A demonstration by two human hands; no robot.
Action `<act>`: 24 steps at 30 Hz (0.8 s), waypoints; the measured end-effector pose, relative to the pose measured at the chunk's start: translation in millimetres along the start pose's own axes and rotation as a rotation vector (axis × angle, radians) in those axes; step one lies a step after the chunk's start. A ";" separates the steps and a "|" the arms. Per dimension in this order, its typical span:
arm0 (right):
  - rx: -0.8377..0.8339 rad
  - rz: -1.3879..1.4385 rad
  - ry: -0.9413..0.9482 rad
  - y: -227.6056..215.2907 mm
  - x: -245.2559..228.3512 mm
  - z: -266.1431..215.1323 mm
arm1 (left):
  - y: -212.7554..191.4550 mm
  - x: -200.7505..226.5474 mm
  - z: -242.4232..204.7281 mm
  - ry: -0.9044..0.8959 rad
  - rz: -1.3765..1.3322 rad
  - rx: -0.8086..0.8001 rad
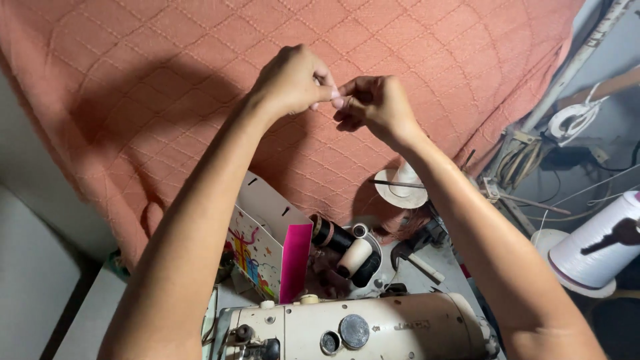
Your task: Replacing thread spools and threading an industrial sewing machine.
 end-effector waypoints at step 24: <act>0.167 0.163 0.217 -64.1 111.0 -35.3 | 29.3 -8.7 13.4 -0.068 -0.200 0.002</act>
Point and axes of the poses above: each hand's wrist, its own z-axis towards the middle knuckle, its own y-axis out of the palm, x = y × z, the point moved 1 cm from there along z, towards the middle knuckle, and after that the axes turned 9 degrees about -z, right-handed, at the moved point
